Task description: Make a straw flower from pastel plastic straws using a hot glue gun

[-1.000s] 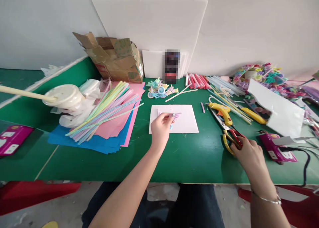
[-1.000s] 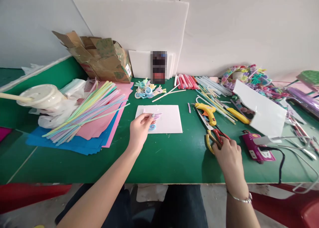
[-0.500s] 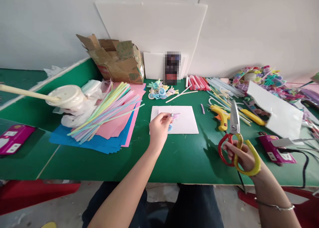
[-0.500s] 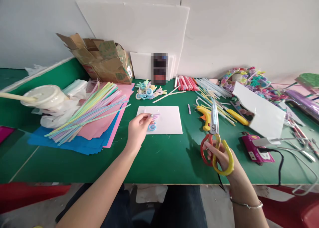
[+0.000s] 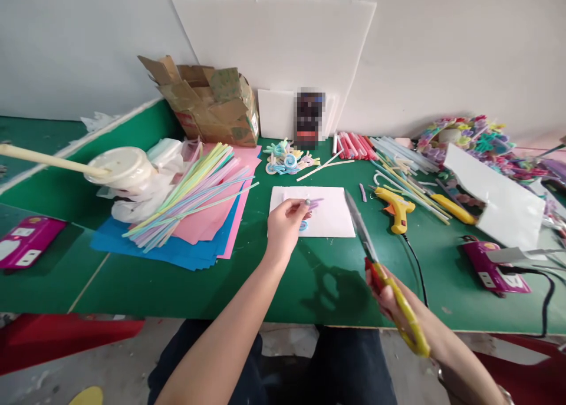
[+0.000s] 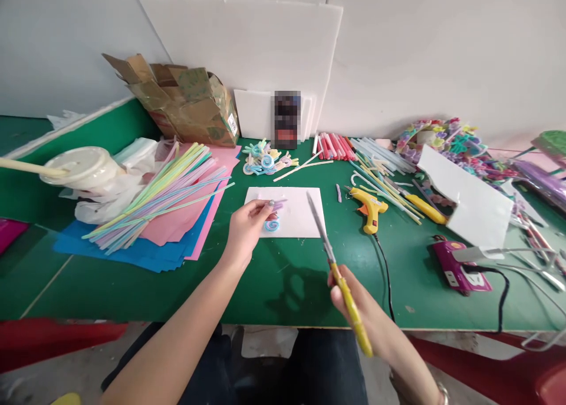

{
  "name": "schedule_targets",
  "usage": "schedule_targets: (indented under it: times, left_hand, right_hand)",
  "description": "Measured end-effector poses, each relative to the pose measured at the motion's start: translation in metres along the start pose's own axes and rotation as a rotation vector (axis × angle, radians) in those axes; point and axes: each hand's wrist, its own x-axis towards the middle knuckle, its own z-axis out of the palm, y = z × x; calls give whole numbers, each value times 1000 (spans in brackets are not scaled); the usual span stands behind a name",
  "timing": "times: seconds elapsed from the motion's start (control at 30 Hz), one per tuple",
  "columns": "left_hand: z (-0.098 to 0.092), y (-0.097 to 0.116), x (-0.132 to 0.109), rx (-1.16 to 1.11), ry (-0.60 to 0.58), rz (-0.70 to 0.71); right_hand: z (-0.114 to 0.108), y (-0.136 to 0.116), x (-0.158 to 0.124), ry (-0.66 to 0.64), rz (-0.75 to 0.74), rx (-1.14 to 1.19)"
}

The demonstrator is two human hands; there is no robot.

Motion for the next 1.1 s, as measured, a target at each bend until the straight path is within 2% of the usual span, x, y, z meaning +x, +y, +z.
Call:
schedule_targets:
  times: [0.03, 0.1, 0.23, 0.4, 0.67, 0.87, 1.1]
  left_hand:
    - [0, 0, 0, -16, -7, -17]
    - [0, 1, 0, -46, -23, -54]
    - [1, 2, -3, -82, -38, -88]
    - [2, 2, -6, -88, -41, -95]
    - [4, 2, -5, -85, -26, -138]
    - [4, 0, -5, -78, -25, -153]
    - [5, -2, -3, -80, -26, -196]
  right_hand:
    - [4, -4, -1, -68, -3, -22]
    - [11, -11, 0, -123, 1, -71]
    - [21, -19, 7, -107, 36, -130]
    - [25, -18, 11, -105, 44, -131]
    - [27, -17, 12, -100, 127, -51]
    - [28, -8, 13, -95, 159, -50]
    - [35, 0, 15, -29, 200, -22]
